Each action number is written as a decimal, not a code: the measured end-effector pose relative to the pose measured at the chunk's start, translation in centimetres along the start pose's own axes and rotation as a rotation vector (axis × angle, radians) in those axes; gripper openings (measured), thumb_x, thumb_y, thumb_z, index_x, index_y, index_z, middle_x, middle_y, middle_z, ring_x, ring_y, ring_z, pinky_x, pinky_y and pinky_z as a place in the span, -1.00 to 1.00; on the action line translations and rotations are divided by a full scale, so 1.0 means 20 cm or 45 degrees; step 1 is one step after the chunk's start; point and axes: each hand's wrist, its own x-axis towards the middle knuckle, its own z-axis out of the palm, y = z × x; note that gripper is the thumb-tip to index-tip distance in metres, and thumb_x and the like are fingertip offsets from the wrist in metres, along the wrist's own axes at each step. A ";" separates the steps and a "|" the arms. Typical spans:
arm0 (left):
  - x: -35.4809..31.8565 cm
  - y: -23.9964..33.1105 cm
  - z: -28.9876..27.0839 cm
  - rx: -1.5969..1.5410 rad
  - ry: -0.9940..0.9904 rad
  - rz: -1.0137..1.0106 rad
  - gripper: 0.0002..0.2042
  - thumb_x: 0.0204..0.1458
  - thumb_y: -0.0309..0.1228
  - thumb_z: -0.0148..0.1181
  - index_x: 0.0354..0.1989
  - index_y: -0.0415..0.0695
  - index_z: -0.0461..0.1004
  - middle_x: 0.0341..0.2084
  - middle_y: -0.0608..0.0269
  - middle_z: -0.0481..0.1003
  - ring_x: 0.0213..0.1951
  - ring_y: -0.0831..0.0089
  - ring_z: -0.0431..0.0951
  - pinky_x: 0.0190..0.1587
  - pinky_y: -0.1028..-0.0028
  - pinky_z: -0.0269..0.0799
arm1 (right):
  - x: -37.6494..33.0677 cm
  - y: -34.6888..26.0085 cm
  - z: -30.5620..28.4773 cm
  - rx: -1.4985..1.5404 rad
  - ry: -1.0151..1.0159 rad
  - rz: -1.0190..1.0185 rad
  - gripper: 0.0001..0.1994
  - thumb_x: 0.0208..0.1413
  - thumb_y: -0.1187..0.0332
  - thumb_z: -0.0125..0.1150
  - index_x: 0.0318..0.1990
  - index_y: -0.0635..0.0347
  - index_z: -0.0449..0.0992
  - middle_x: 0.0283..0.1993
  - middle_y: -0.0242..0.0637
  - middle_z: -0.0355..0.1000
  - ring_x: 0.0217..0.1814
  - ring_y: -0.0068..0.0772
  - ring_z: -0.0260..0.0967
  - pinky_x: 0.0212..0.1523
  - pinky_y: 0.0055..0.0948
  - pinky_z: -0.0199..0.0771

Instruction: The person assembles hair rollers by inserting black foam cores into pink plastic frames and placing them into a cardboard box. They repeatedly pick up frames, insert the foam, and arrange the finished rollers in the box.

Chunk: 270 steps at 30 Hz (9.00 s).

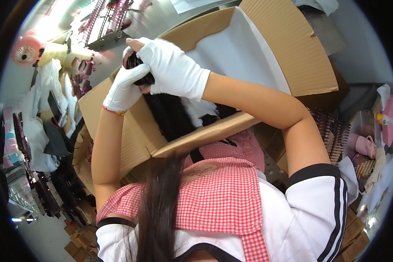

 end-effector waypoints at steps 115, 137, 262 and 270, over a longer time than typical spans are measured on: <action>0.88 0.93 -0.80 1.939 0.132 -0.014 -0.57 0.01 -0.21 0.33 -0.02 -0.24 0.51 -0.20 0.13 0.53 -0.08 0.26 0.55 0.08 0.37 0.41 | 0.85 0.55 0.56 0.265 0.263 0.255 -0.66 -0.01 0.31 0.32 -0.06 0.14 0.47 -0.20 0.05 0.37 -0.10 0.10 0.41 -0.03 -0.12 0.47; 1.32 0.68 -0.91 2.729 0.693 0.151 -0.55 0.06 -0.37 -0.01 0.18 -0.15 0.34 -0.13 -0.28 0.55 -0.07 -0.11 0.59 0.03 0.10 0.47 | 0.80 0.56 0.57 0.180 0.080 0.210 -0.52 -0.13 0.39 0.41 -0.01 0.14 0.37 0.15 0.06 0.26 0.21 0.10 0.29 0.19 -0.20 0.40; -0.22 -0.22 -0.28 1.605 1.287 0.814 -0.44 -0.10 -0.53 0.22 0.14 -0.32 0.21 0.04 -0.19 0.31 0.14 -0.13 0.30 0.25 0.02 0.19 | 0.90 0.36 0.39 -0.557 -0.490 -0.567 -0.63 0.02 -0.03 0.31 -0.37 0.11 0.51 -0.31 -0.28 0.45 -0.35 -0.13 0.51 -0.37 -0.21 0.52; -0.05 0.38 -0.60 1.726 1.536 0.924 0.34 -0.32 0.06 0.53 0.43 -0.33 -0.38 0.42 -0.36 -0.23 0.44 -0.31 -0.23 0.42 -0.16 -0.25 | 0.94 -0.20 -0.07 1.026 -0.129 0.085 -0.62 0.34 0.06 0.10 0.00 0.23 0.53 -0.29 -0.43 0.50 -0.27 -0.69 0.41 -0.25 -0.61 0.47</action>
